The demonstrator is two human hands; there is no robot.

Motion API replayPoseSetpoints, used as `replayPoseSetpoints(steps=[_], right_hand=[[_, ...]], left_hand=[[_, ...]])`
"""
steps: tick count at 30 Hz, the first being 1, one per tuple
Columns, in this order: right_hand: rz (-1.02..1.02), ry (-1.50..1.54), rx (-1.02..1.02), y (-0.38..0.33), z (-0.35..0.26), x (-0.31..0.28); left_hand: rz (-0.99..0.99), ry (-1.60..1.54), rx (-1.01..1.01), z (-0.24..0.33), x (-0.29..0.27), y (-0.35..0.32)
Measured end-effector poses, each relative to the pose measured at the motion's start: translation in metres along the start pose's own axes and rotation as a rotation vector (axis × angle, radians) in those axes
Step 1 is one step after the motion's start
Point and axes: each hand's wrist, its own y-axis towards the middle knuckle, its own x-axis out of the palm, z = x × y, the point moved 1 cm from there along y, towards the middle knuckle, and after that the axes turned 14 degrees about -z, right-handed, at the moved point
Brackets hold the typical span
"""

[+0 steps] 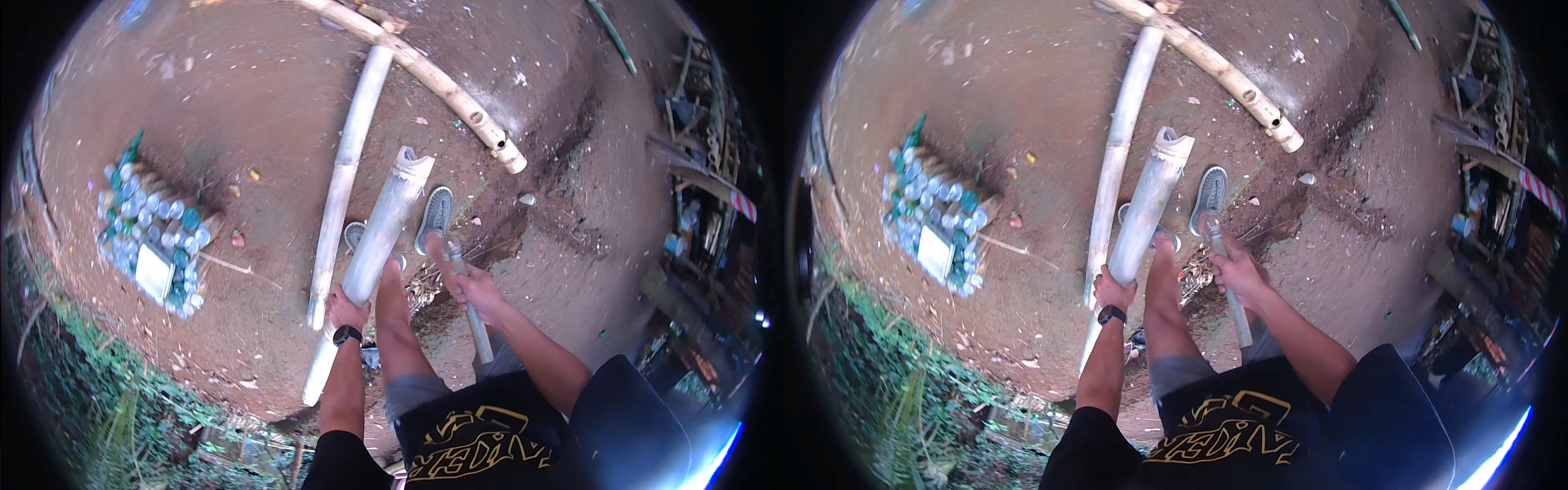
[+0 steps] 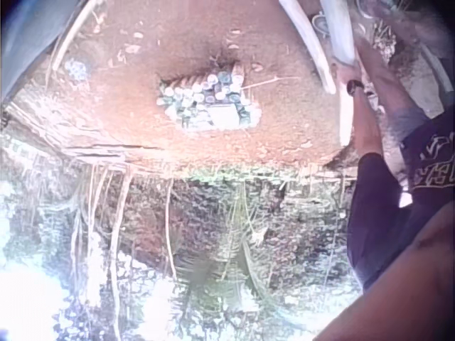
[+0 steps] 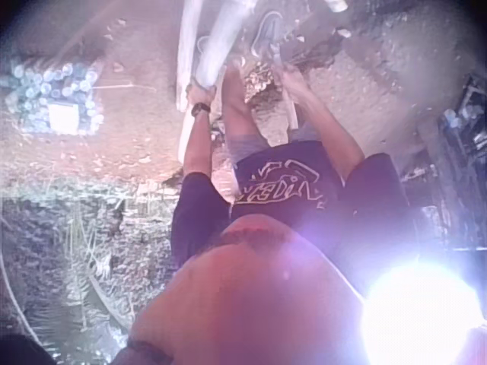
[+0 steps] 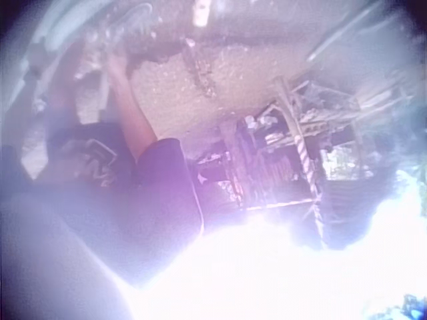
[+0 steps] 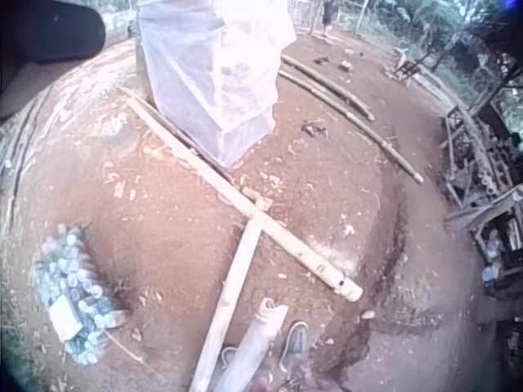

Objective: The person hammers nails into a bamboo structure on the ground, then sharpens a nail on a stone, and returns to hammering the bamboo. The person is working on a bamboo frame, securing joints with nails.

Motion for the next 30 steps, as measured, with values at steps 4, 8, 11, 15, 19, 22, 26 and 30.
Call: replayPoseSetpoints(steps=[4, 8, 11, 15, 19, 22, 26, 30], right_hand=[[0.068, 0.179, 0.045, 0.068, 0.003, -0.016], [0.062, 0.356, 0.054, 0.118, 0.001, -0.04], [0.025, 0.444, 0.045, 0.144, 0.007, -0.065], [0.053, 0.515, 0.121, 0.156, 0.006, -0.091], [0.111, 0.616, 0.147, 0.156, 0.014, -0.108], [0.116, 0.661, 0.15, 0.154, 0.01, -0.115], [0.1, 0.66, 0.097, 0.149, 0.001, -0.127], [0.089, 0.698, 0.04, 0.14, -0.016, -0.141]], left_hand=[[-0.076, 0.012, 0.068, 0.034, 0.022, 0.074], [-0.131, -0.051, 0.108, 0.066, 0.062, 0.14], [-0.065, 0.03, 0.154, 0.089, 0.093, 0.18], [-0.104, 0.021, 0.162, 0.111, 0.121, 0.213], [-0.134, -0.017, 0.159, 0.131, 0.13, 0.233], [-0.104, 0.006, 0.183, 0.141, 0.134, 0.237], [-0.035, 0.086, 0.172, 0.17, 0.125, 0.229], [-0.085, 0.061, 0.135, 0.206, 0.12, 0.235]])
